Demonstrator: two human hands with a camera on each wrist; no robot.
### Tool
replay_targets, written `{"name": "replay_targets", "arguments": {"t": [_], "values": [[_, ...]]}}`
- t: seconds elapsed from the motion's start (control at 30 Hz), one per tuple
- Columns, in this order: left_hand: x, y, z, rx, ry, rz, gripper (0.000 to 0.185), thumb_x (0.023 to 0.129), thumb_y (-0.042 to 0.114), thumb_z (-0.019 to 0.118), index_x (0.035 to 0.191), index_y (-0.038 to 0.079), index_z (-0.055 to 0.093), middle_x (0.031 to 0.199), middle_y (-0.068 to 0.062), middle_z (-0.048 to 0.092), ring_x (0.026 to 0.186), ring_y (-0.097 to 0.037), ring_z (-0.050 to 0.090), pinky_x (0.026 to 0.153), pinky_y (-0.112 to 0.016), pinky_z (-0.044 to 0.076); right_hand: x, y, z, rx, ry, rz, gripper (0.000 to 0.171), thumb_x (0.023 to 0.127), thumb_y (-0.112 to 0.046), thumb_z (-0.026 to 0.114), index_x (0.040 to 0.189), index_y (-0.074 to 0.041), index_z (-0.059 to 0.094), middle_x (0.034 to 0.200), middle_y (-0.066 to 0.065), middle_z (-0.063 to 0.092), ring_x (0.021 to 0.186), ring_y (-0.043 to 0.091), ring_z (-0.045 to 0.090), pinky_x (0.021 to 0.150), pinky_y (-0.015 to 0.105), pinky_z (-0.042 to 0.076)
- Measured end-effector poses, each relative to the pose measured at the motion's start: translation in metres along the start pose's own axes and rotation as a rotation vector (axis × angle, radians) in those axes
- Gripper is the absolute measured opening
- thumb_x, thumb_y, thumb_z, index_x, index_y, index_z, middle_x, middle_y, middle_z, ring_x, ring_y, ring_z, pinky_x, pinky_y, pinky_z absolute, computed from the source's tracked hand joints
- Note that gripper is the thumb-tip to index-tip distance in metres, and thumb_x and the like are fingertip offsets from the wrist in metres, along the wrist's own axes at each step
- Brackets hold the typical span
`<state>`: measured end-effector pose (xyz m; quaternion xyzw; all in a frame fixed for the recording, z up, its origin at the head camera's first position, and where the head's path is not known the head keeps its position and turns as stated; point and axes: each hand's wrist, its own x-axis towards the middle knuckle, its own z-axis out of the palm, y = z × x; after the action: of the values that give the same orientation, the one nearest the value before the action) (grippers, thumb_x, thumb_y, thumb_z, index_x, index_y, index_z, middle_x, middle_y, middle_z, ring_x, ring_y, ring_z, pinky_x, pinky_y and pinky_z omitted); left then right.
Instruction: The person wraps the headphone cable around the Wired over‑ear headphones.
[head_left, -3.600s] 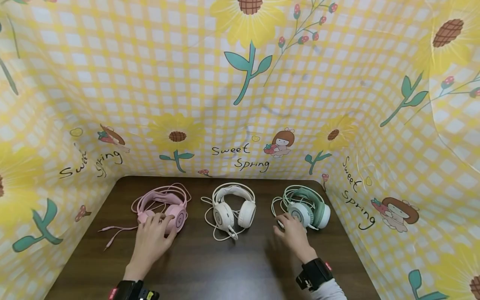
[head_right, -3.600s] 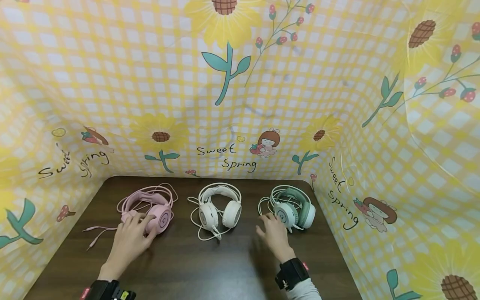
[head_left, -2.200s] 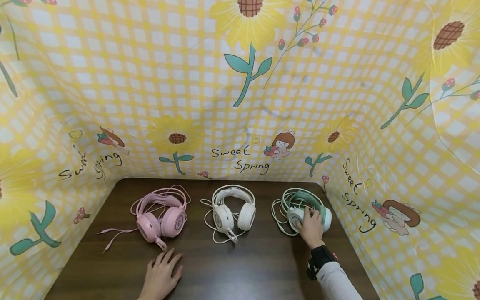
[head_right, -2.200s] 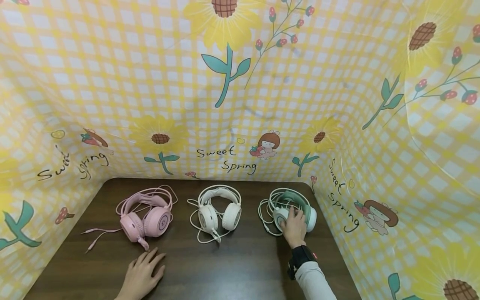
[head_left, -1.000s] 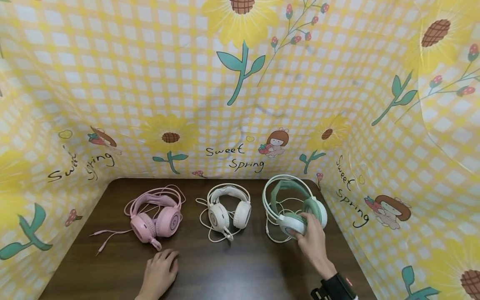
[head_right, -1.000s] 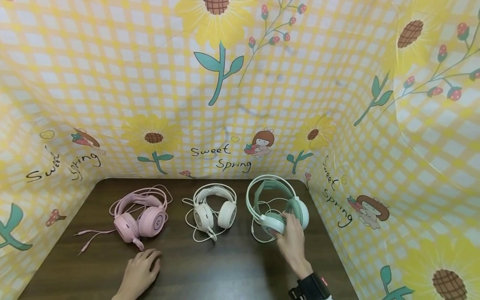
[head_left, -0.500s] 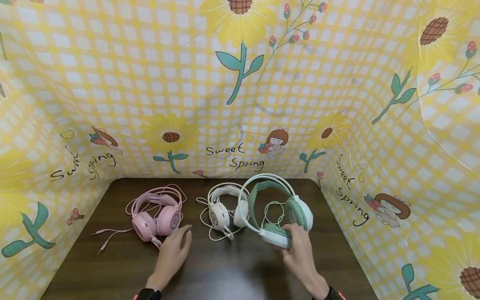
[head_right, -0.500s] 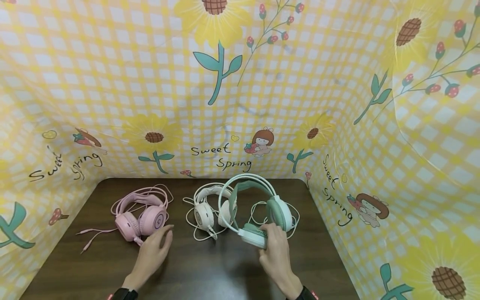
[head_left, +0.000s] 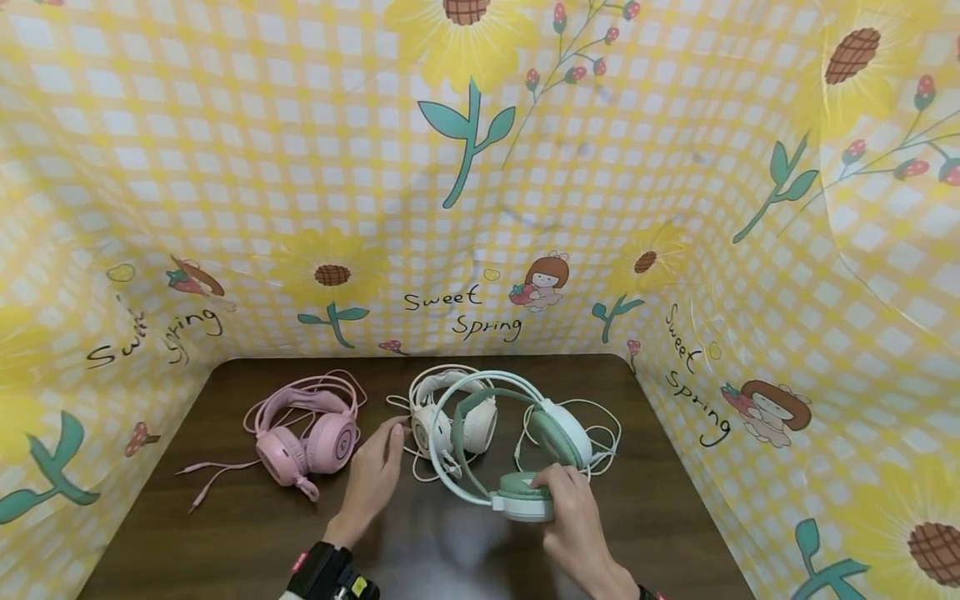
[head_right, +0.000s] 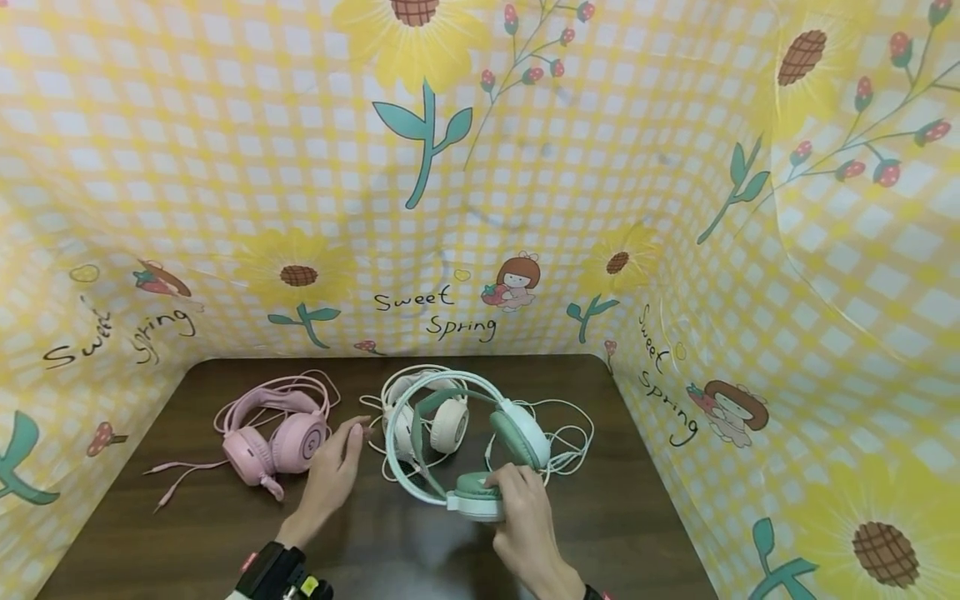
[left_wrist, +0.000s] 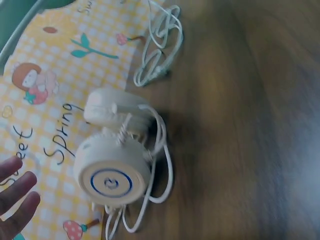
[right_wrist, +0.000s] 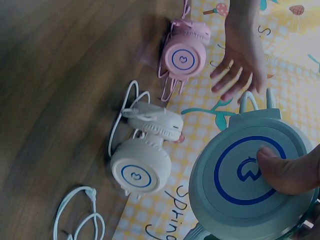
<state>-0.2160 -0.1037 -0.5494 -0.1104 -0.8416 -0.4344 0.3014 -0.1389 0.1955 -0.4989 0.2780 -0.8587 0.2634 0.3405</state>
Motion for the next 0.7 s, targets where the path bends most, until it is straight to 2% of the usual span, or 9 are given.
{"name": "replay_targets", "arguments": {"t": [0.13, 0.23, 0.33, 0.47, 0.53, 0.63, 0.7], "values": [[0.008, 0.01, -0.001, -0.069, -0.019, -0.07, 0.033, 0.108, 0.021, 0.039, 0.119, 0.008, 0.067, 0.1, -0.006, 0.073, 0.092, -0.022, 0.068, 0.079, -0.044, 0.052, -0.001, -0.004, 0.004, -0.003, -0.033, -0.041, 0.063, 0.035, 0.017, 0.041, 0.089, -0.013, 0.056, 0.089, -0.006, 0.056, 0.088, 0.017, 0.054, 0.079, 0.03, 0.041], [0.012, 0.018, -0.003, -0.181, -0.071, -0.169, 0.041, 0.11, 0.026, 0.033, 0.121, 0.006, 0.068, 0.097, -0.006, 0.073, 0.086, -0.021, 0.069, 0.076, -0.036, 0.054, -0.001, -0.007, 0.007, -0.022, -0.043, -0.102, 0.062, 0.036, 0.013, 0.038, 0.088, -0.014, 0.055, 0.089, -0.007, 0.056, 0.089, 0.019, 0.055, 0.081, 0.031, 0.042], [0.016, 0.024, -0.006, -0.393, -0.156, -0.303, 0.054, 0.11, 0.034, 0.027, 0.121, -0.002, 0.066, 0.095, -0.015, 0.071, 0.081, -0.027, 0.069, 0.072, -0.031, 0.056, 0.0, -0.01, 0.011, -0.041, -0.039, -0.154, 0.06, 0.036, 0.012, 0.04, 0.088, -0.015, 0.056, 0.091, -0.007, 0.057, 0.09, 0.019, 0.055, 0.081, 0.031, 0.043], [0.021, 0.028, -0.01, -0.663, -0.283, -0.446, 0.07, 0.108, 0.046, 0.021, 0.122, -0.01, 0.06, 0.094, -0.027, 0.069, 0.082, -0.036, 0.071, 0.071, -0.032, 0.057, 0.0, -0.013, 0.014, -0.052, -0.037, -0.159, 0.06, 0.037, 0.011, 0.039, 0.088, -0.015, 0.057, 0.092, -0.007, 0.057, 0.09, 0.018, 0.054, 0.081, 0.031, 0.043], [0.022, 0.029, -0.011, -0.726, -0.34, -0.474, 0.072, 0.108, 0.049, 0.019, 0.122, -0.01, 0.058, 0.095, -0.03, 0.068, 0.081, -0.037, 0.071, 0.071, -0.034, 0.056, 0.0, -0.014, 0.015, -0.055, -0.043, -0.148, 0.06, 0.037, 0.011, 0.037, 0.088, -0.016, 0.056, 0.092, -0.007, 0.057, 0.09, 0.018, 0.054, 0.081, 0.031, 0.043], [0.021, 0.028, -0.012, -0.756, -0.409, -0.481, 0.069, 0.108, 0.047, 0.02, 0.121, -0.011, 0.055, 0.095, -0.031, 0.068, 0.078, -0.039, 0.071, 0.068, -0.037, 0.057, -0.001, -0.015, 0.017, -0.065, -0.042, -0.151, 0.061, 0.037, 0.011, 0.038, 0.088, -0.016, 0.057, 0.09, -0.007, 0.057, 0.089, 0.019, 0.055, 0.081, 0.032, 0.044], [0.02, 0.028, -0.012, -0.784, -0.447, -0.489, 0.064, 0.109, 0.045, 0.021, 0.116, -0.01, 0.052, 0.094, -0.032, 0.067, 0.08, -0.046, 0.069, 0.068, -0.04, 0.058, -0.002, -0.016, 0.018, -0.073, -0.046, -0.153, 0.06, 0.037, 0.011, 0.039, 0.087, -0.016, 0.057, 0.09, -0.007, 0.057, 0.089, 0.019, 0.055, 0.08, 0.032, 0.044]]}}
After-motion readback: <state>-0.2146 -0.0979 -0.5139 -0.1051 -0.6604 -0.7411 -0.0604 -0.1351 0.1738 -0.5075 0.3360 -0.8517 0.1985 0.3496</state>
